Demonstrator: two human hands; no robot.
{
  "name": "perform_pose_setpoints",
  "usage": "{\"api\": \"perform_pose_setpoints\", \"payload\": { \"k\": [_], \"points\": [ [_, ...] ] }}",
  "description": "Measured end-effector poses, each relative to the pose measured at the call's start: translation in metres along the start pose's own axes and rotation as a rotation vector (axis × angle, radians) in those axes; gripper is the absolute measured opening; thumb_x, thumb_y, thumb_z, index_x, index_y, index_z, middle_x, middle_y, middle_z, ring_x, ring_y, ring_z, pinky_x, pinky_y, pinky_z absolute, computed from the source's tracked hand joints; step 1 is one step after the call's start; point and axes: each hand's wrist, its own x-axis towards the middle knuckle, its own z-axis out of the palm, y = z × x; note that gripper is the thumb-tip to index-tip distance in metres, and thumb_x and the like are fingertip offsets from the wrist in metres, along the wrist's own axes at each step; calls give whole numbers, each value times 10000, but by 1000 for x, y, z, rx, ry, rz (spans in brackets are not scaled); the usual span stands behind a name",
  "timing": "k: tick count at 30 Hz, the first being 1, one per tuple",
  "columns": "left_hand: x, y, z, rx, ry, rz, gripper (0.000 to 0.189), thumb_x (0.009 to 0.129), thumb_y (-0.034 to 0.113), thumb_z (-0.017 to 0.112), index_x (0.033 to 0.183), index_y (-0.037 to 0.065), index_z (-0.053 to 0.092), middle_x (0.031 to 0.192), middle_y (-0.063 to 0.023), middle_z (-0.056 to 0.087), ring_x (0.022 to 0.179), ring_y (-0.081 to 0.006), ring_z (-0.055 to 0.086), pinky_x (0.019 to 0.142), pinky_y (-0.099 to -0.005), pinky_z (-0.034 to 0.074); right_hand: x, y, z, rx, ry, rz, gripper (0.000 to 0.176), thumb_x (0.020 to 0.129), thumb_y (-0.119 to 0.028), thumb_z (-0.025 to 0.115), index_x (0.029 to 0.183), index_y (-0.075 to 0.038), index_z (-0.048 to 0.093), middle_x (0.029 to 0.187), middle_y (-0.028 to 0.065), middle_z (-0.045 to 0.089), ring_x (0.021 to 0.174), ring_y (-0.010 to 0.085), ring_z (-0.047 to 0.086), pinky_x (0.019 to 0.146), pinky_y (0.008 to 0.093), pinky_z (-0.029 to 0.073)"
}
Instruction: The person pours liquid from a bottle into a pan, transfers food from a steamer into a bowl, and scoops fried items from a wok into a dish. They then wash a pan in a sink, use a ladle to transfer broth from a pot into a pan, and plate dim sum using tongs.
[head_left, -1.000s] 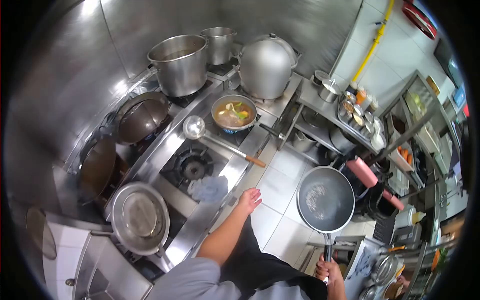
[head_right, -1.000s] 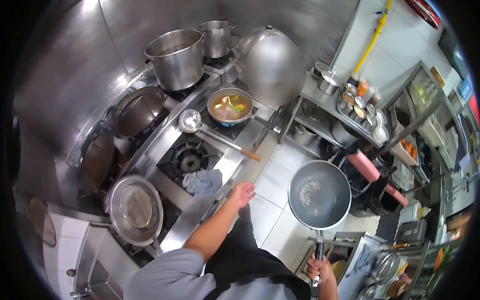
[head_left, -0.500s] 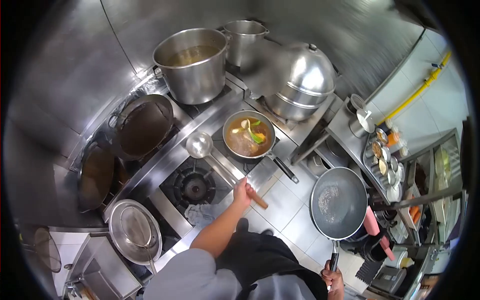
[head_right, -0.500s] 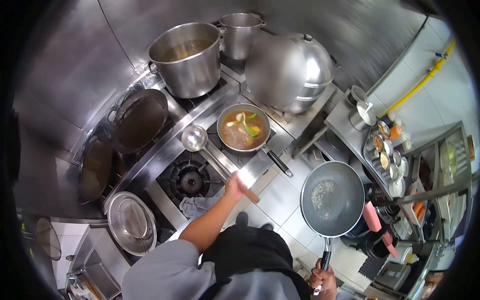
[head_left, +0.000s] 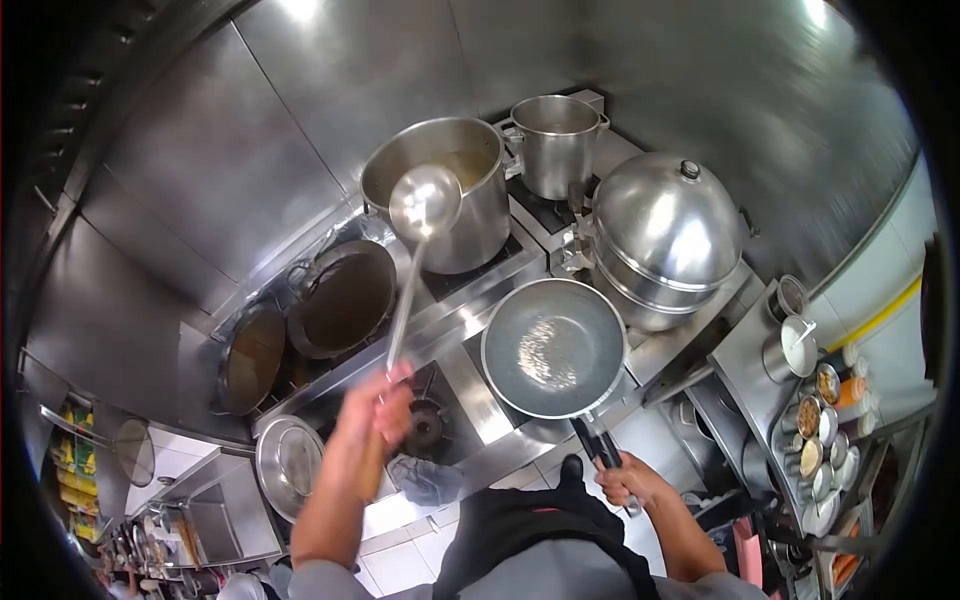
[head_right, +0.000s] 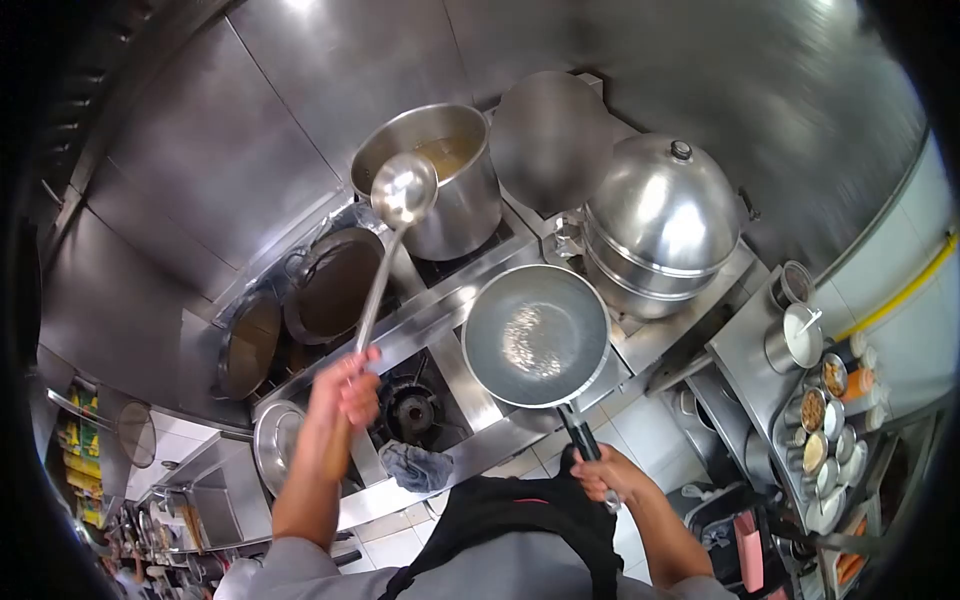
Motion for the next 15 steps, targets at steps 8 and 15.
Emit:
{"api": "perform_pose_setpoints", "payload": {
  "k": [8, 15],
  "points": [
    [199, 145, 23, 1323, 470, 286, 256, 864, 113, 579, 1092, 1, 609, 636, -65, 598, 514, -197, 603, 501, -381, 510, 70, -76, 2, -108, -116, 47, 245, 891, -5, 668, 885, -113, 449, 599, -34, 413, 422, 69, 398, 386, 277, 351],
    [264, 188, 31, 1938, 564, -13, 220, 778, 122, 582, 702, -19, 732, 689, -197, 714, 648, -292, 725, 653, -425, 570, 68, -86, -8, -123, -140, 53, 240, 895, -17, 672, 877, -113, 452, 607, -37, 420, 436, 63, 406, 391, 266, 351]
  ]
}}
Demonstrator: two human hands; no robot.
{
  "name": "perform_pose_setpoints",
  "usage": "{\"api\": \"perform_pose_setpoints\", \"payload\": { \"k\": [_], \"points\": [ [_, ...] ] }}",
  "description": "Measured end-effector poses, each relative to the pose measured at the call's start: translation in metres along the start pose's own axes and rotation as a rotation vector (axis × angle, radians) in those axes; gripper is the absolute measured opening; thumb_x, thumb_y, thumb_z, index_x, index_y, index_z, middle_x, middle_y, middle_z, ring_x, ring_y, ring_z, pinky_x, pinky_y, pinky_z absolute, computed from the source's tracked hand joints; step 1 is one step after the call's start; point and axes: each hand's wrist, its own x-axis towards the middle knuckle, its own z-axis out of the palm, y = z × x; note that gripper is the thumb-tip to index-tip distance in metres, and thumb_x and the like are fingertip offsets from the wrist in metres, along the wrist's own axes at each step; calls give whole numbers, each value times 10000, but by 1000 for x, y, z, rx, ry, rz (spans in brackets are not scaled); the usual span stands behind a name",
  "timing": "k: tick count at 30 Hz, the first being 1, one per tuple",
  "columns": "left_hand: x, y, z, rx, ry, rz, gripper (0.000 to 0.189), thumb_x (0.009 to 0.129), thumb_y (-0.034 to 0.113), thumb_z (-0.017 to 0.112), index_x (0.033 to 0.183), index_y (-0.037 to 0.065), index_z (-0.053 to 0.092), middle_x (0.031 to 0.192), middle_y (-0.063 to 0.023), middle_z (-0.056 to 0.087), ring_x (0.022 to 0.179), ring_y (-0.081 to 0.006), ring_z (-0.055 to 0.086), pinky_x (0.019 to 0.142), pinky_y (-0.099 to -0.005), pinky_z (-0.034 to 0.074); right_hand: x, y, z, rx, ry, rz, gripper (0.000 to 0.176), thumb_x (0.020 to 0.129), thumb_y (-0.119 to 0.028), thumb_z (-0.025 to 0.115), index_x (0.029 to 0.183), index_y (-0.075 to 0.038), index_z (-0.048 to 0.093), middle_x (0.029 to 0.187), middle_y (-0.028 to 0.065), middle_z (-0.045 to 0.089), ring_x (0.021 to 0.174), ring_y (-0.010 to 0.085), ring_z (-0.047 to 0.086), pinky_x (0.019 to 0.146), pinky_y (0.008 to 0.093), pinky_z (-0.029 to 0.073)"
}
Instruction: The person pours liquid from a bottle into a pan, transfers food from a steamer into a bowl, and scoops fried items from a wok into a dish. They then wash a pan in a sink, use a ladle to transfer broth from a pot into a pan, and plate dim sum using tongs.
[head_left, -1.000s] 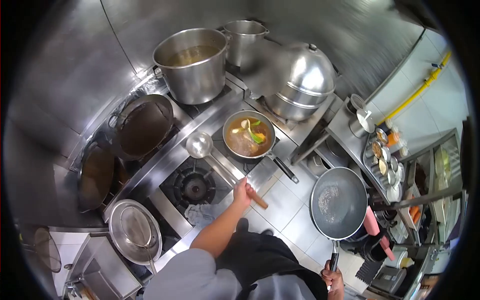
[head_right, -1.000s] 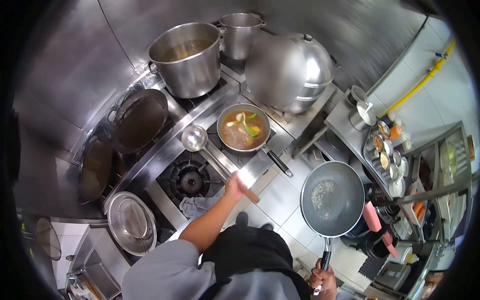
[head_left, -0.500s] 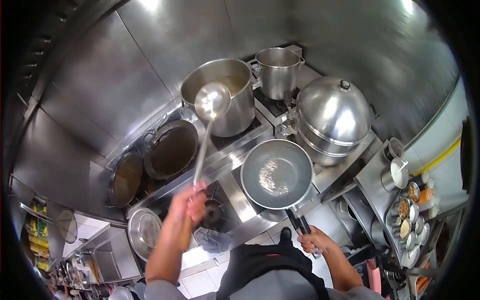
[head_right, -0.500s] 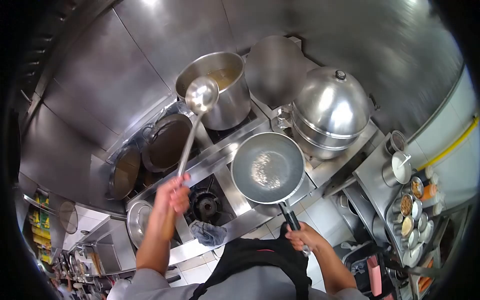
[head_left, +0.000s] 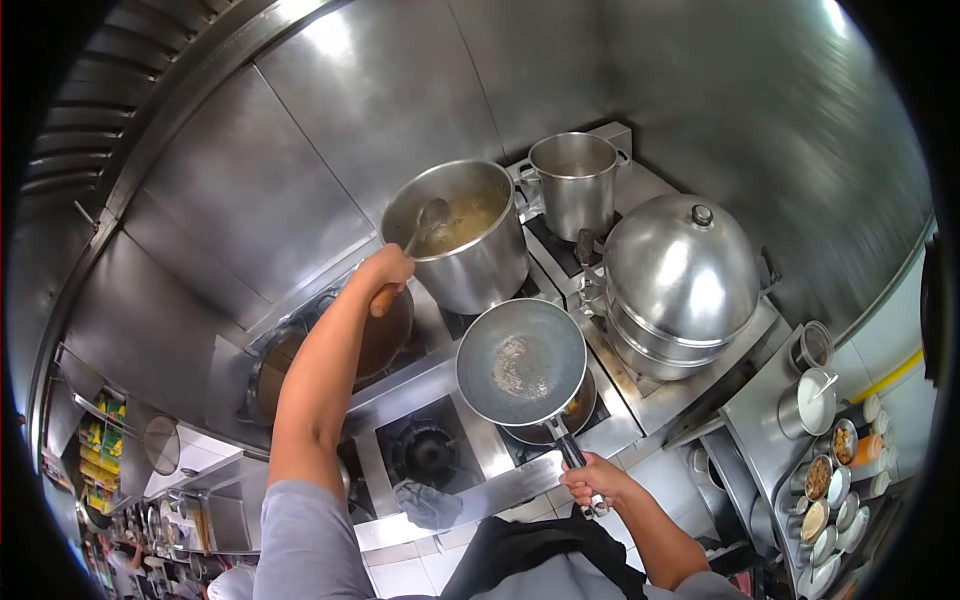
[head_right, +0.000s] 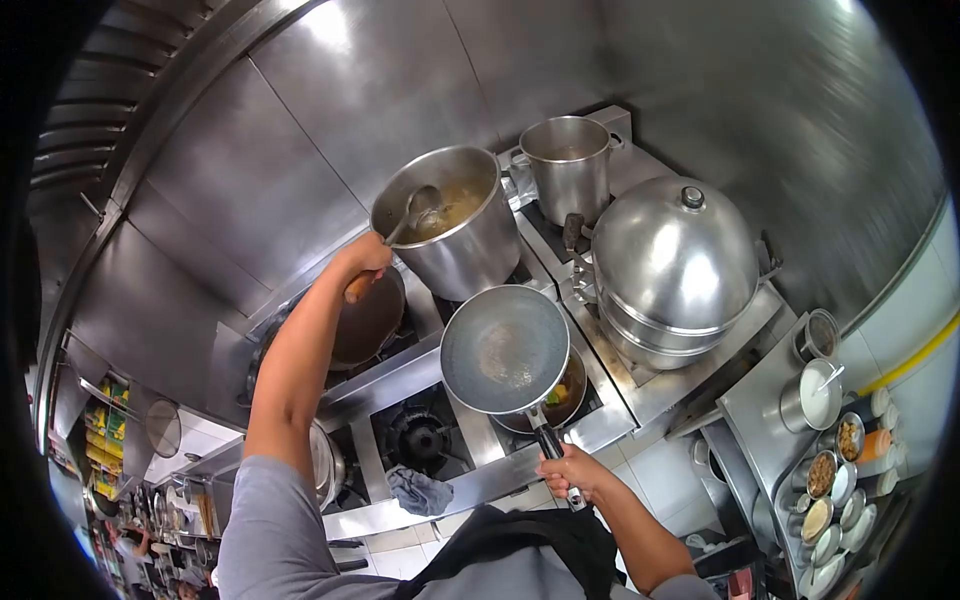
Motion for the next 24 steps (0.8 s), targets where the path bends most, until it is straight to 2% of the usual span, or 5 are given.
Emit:
{"api": "perform_pose_setpoints", "payload": {
  "k": [2, 11, 14, 17, 24],
  "points": [
    [0, 6, -19, 1, -135, 56, 238, 771, 115, 575, 640, -11, 728, 686, -181, 717, 641, -301, 719, 665, -428, 568, 0, -2, -1, -9, 26, -18, 231, 898, -16, 663, 875, -112, 454, 602, -37, 416, 435, 62, 401, 389, 266, 349],
    [-10, 33, -27, 157, 15, -129, 236, 805, 137, 611, 806, -61, 739, 764, -189, 729, 696, -296, 720, 668, -444, 542, 8, -26, 10, 28, 14, -105, 244, 904, -22, 658, 849, -123, 442, 596, -44, 415, 435, 55, 389, 386, 263, 334],
    [57, -14, -12, 134, -199, 121, 202, 845, 107, 587, 754, -29, 705, 713, -133, 707, 637, -241, 691, 586, -391, 546, 9, -35, 26, 48, 24, -141, 248, 899, -14, 660, 853, -128, 445, 604, -46, 428, 438, 51, 398, 386, 259, 318],
    [60, -31, -15, -921, -560, -237, 199, 915, 75, 534, 740, 12, 606, 682, -77, 631, 565, -148, 627, 504, -271, 542, 26, -35, 23, 81, -25, -162, 241, 882, -18, 681, 872, -117, 463, 622, -26, 460, 440, 77, 412, 399, 292, 342],
    [-5, -37, -19, -1640, -626, -283, 174, 1010, 106, 482, 854, 29, 474, 726, -19, 531, 506, -59, 529, 453, -170, 528, 30, -39, 44, 119, -35, -209, 247, 876, -16, 673, 911, -119, 451, 617, -32, 455, 438, 67, 422, 391, 276, 356]
  ]
}}
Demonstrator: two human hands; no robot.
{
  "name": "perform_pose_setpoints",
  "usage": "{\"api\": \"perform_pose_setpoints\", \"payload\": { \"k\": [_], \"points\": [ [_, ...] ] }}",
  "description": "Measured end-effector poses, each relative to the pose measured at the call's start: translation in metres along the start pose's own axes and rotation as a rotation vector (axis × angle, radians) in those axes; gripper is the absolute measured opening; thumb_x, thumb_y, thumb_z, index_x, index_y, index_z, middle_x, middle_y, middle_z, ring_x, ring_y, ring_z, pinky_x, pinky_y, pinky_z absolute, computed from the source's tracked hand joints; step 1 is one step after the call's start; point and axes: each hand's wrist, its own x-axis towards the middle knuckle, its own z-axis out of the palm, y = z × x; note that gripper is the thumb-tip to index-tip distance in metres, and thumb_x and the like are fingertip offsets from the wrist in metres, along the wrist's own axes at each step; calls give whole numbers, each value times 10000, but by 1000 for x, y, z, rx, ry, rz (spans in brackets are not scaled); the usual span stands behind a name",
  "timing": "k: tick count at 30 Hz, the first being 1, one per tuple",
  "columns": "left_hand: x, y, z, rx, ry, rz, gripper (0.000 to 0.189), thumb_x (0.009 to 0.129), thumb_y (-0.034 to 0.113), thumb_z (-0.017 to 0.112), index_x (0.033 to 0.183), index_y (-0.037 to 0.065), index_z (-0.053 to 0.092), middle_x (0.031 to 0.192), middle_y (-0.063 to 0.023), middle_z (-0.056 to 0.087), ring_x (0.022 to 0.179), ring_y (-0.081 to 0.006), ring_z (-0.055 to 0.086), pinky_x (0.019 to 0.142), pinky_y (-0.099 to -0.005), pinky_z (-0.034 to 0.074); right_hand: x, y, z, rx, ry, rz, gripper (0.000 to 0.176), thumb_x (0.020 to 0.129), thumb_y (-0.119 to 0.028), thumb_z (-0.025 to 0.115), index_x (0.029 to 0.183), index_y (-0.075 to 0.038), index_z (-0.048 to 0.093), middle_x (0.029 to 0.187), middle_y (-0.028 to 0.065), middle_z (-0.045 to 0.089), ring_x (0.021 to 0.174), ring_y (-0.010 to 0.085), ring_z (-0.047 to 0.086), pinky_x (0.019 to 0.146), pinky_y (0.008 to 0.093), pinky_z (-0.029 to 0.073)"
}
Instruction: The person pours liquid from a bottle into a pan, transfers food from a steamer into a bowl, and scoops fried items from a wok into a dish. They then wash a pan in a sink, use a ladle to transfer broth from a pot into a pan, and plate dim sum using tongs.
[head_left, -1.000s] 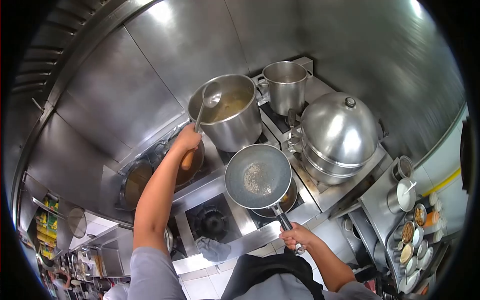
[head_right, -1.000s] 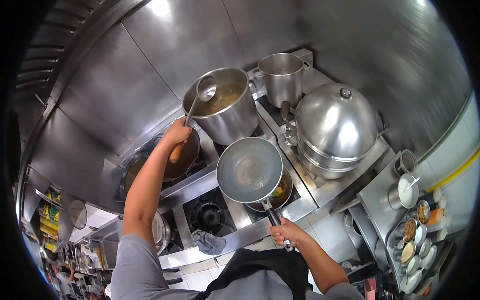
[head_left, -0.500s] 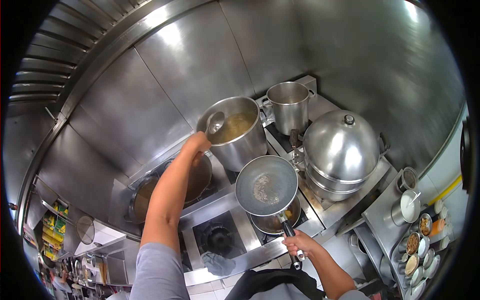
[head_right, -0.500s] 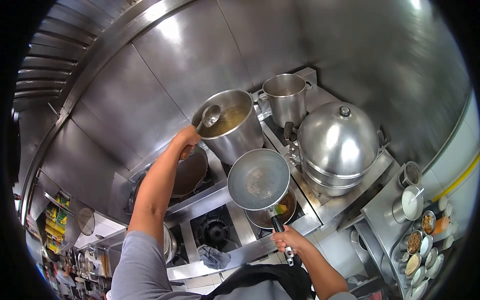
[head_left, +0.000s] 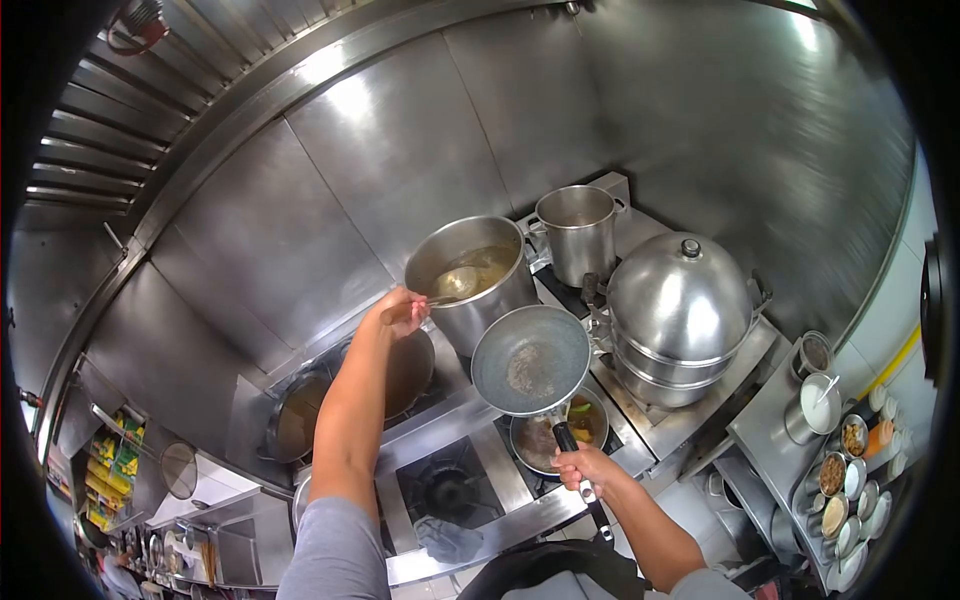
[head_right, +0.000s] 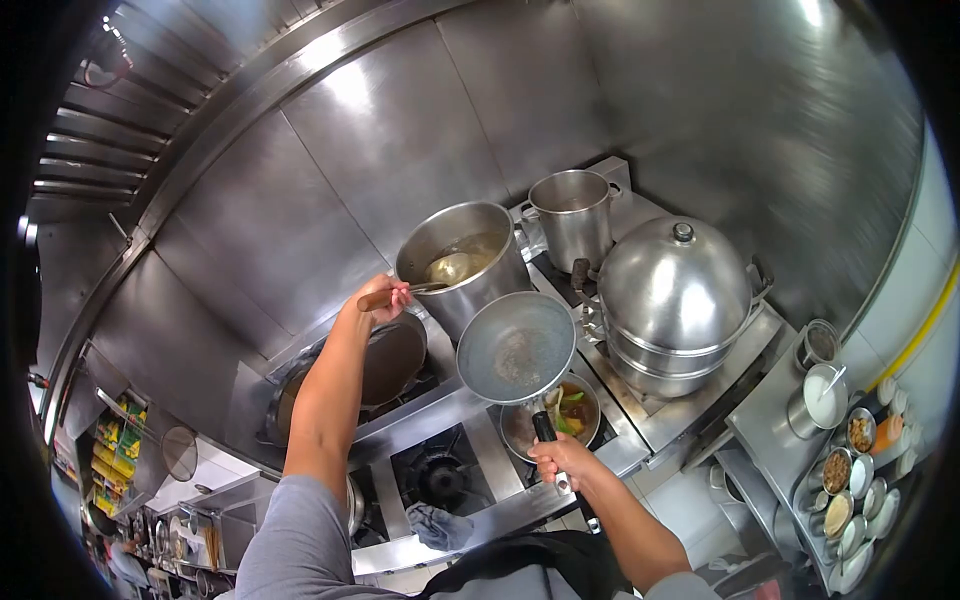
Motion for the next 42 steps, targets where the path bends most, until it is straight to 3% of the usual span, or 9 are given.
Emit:
{"api": "perform_pose_setpoints", "payload": {
  "k": [12, 20, 24, 30, 34, 35, 38, 39, 42],
  "points": [
    [-145, -49, 30, -8, -180, 113, 285, 1043, 139, 483, 785, 18, 478, 681, 5, 485, 482, -30, 481, 412, -184, 506, 7, -4, 42, 4, -4, -13, 227, 879, -23, 642, 822, -139, 455, 611, -52, 420, 451, 52, 400, 403, 258, 337],
    [-219, -129, 42, 9, -254, 145, 128, 1065, 143, 496, 1057, 15, 493, 808, -38, 515, 484, -25, 481, 379, -170, 477, -6, -8, 67, 29, -32, -36, 264, 900, -37, 638, 775, -150, 436, 620, -52, 416, 458, 44, 399, 398, 250, 356],
    [-222, -178, 30, 105, -160, 143, 283, 1047, 110, 522, 1313, 16, 500, 807, -27, 501, 476, -29, 472, 373, -167, 449, -14, -4, 65, 56, -51, -30, 236, 906, -31, 641, 824, -143, 450, 625, -53, 423, 449, 43, 404, 385, 248, 354],
    [-231, -235, 42, 467, -62, 136, 397, 988, 106, 629, 1368, 87, 517, 797, -19, 554, 479, -58, 472, 413, -206, 414, -27, 3, 48, 53, -39, -26, 223, 913, -19, 636, 849, -134, 456, 613, -46, 426, 446, 52, 408, 378, 260, 349],
    [-237, -253, 48, 831, 54, 209, 696, 964, 122, 653, 1580, 83, 331, 799, -33, 575, 535, -104, 530, 438, -281, 448, -35, 3, 41, 5, -30, -23, 231, 925, -13, 630, 838, -133, 453, 600, -44, 429, 440, 55, 399, 377, 267, 337],
    [-237, -258, 46, 949, 128, 215, 739, 930, 122, 677, 1591, 108, 347, 829, -118, 662, 567, -239, 622, 515, -374, 519, -36, 3, 38, -3, -35, -20, 233, 928, -13, 629, 835, -133, 452, 598, -44, 429, 439, 55, 396, 377, 268, 334],
    [-249, -263, 58, 1718, 273, 676, 738, 877, 109, 695, 1556, 120, 405, 941, -236, 708, 726, -416, 684, 678, -468, 566, -40, 1, 33, -9, -24, -5, 237, 933, -17, 629, 828, -135, 453, 604, -47, 430, 439, 53, 387, 380, 265, 322],
    [-256, -258, 75, 1813, 371, 653, 744, 838, 95, 694, 1535, 130, 435, 1051, -292, 682, 932, -494, 657, 838, -514, 548, -42, -1, 32, -22, -16, -7, 238, 933, -16, 629, 826, -138, 455, 609, -50, 430, 439, 50, 379, 384, 260, 317],
    [-244, -221, 84, 1845, 490, 935, 744, 845, 95, 677, 1545, 168, 436, 994, -282, 693, 929, -468, 679, 822, -507, 542, -40, -5, 23, -20, -26, 6, 244, 932, -16, 630, 820, -144, 456, 611, -53, 429, 440, 47, 376, 385, 253, 311]
  ]
}}
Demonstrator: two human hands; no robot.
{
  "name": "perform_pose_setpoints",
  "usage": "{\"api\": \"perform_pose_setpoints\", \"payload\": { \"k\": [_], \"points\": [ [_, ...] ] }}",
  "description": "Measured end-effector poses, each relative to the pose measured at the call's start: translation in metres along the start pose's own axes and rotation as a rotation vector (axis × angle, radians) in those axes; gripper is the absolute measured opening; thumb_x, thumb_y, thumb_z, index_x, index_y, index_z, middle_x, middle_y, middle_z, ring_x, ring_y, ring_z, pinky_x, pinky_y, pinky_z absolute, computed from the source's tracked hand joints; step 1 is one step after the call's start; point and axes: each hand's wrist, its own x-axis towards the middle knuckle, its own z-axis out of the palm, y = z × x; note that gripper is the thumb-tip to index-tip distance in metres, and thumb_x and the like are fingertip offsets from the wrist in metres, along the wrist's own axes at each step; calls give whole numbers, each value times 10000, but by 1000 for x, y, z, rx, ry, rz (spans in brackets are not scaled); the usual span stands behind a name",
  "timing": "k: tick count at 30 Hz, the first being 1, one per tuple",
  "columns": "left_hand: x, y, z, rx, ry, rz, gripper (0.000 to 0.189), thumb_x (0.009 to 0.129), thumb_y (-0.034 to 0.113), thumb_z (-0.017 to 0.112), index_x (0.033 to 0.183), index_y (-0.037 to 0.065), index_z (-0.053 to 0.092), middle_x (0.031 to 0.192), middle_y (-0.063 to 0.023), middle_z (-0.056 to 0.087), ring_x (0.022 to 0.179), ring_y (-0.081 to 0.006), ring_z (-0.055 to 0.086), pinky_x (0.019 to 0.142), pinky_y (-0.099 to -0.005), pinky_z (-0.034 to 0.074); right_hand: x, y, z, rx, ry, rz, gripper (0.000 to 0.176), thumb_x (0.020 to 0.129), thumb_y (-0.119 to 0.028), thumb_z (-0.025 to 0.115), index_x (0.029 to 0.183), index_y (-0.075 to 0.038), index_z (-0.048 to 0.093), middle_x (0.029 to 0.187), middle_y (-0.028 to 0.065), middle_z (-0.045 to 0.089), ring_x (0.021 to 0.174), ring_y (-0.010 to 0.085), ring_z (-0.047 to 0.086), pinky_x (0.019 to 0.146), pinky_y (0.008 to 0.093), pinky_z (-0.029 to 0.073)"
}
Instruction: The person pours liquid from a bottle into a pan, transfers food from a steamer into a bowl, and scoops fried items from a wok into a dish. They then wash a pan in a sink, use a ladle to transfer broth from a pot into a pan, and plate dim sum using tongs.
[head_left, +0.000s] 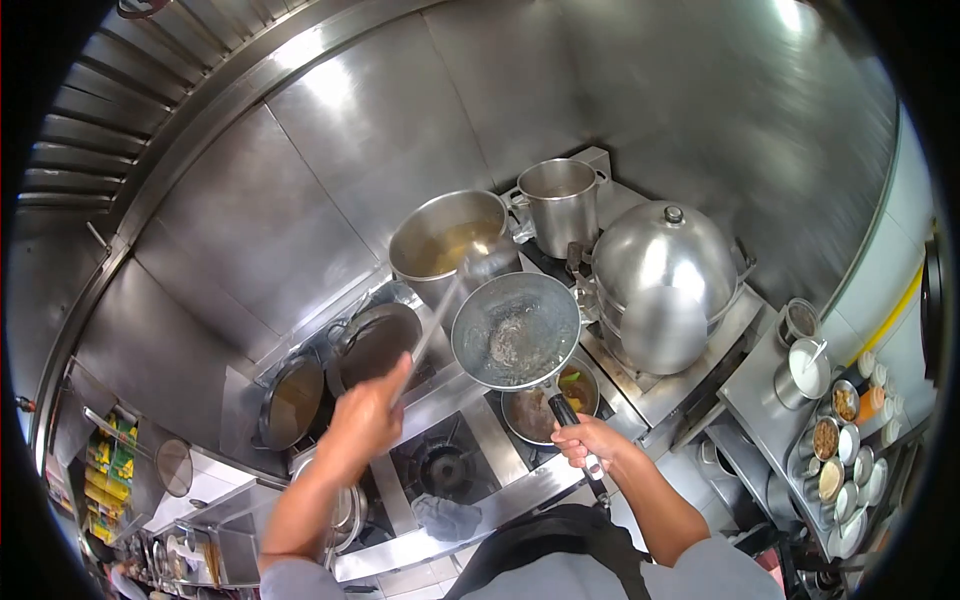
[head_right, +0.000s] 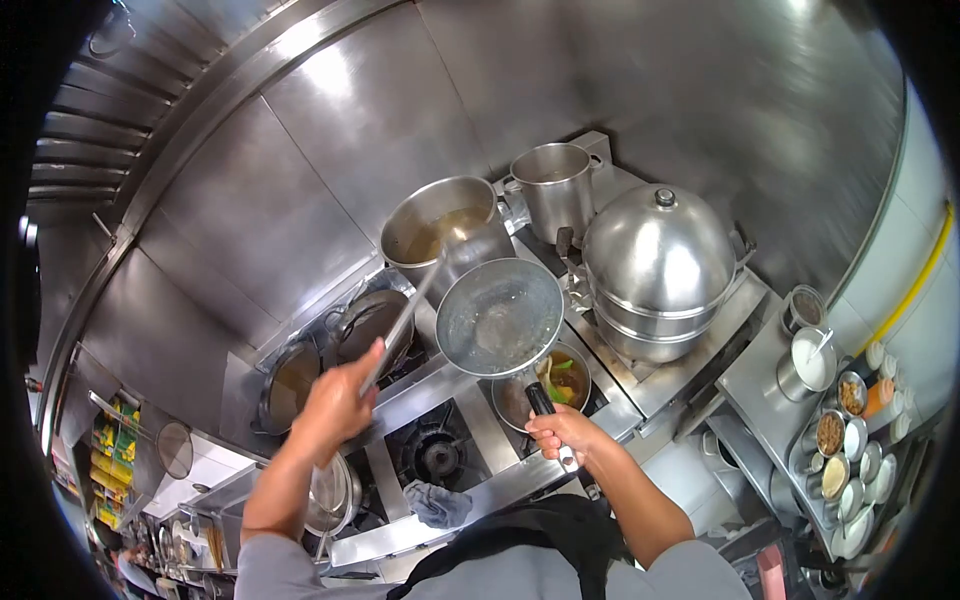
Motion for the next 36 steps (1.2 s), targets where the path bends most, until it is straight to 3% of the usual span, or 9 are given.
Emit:
{"api": "perform_pose_setpoints", "payload": {
  "k": [2, 4, 8, 11, 14, 15, 18, 24, 36],
  "points": [
    [53, -5, -20, 105, -133, -236, 725, 836, 111, 660, 1529, 156, 451, 1111, -272, 697, 1032, -463, 671, 917, -517, 542, 2, -2, -5, 10, -24, 14, 246, 931, -17, 633, 819, -148, 458, 615, -54, 434, 440, 46, 380, 384, 248, 311],
    [115, -67, 8, 194, -16, -94, 704, 828, 114, 622, 1513, 135, 467, 1132, -261, 705, 1031, -449, 684, 900, -515, 552, 5, -5, -8, 23, -47, 29, 248, 930, -17, 636, 818, -152, 460, 619, -55, 439, 439, 45, 384, 382, 243, 310],
    [226, -102, 34, 61, -285, -323, 375, 771, 85, 582, 1097, 12, 752, 886, -246, 740, 876, -407, 738, 790, -481, 574, 9, -9, -8, 26, -63, 42, 239, 933, -21, 637, 829, -149, 464, 622, -50, 449, 435, 45, 400, 380, 245, 316],
    [279, -130, 67, 131, -410, -409, 212, 715, 76, 604, 816, 1, 775, 785, -214, 735, 793, -356, 744, 714, -448, 572, 14, -13, -9, 33, -83, 50, 236, 933, -26, 639, 828, -146, 464, 625, -48, 454, 433, 45, 403, 376, 249, 317],
    [305, -137, 72, -24, -511, -446, 160, 659, 81, 628, 717, 6, 757, 781, -186, 743, 763, -304, 743, 672, -433, 557, 21, -13, -10, 21, -81, 47, 237, 930, -42, 650, 828, -147, 464, 615, -48, 455, 432, 45, 403, 377, 253, 318],
    [322, -174, 93, -327, -584, -438, 107, 745, 77, 663, 700, -11, 706, 719, -148, 708, 663, -216, 704, 574, -368, 549, 25, -12, -11, 16, -75, 46, 238, 929, -45, 652, 828, -148, 463, 611, -48, 455, 432, 45, 402, 378, 253, 318],
    [316, -183, 93, -1266, -650, -854, 165, 900, 88, 616, 764, -4, 607, 703, -91, 629, 580, -123, 627, 501, -251, 534, 33, -10, -13, -6, -65, 32, 239, 925, -49, 654, 827, -151, 461, 603, -50, 452, 433, 44, 398, 380, 255, 317],
    [270, -175, 70, -1833, -457, -893, 162, 1015, 78, 501, 869, 16, 468, 794, -61, 526, 533, -66, 550, 442, -179, 531, 38, -11, -12, 19, -57, 47, 218, 919, -40, 645, 861, -148, 465, 604, -61, 436, 439, 39, 390, 387, 249, 319],
    [155, -121, -22, -1898, -394, -632, 232, 1027, 98, 511, 809, 24, 480, 778, -34, 522, 504, -24, 488, 420, -162, 511, 34, -20, 17, 18, -50, -2, 204, 897, -26, 635, 876, -136, 464, 610, -63, 414, 446, 33, 396, 385, 239, 345]
  ]
}}
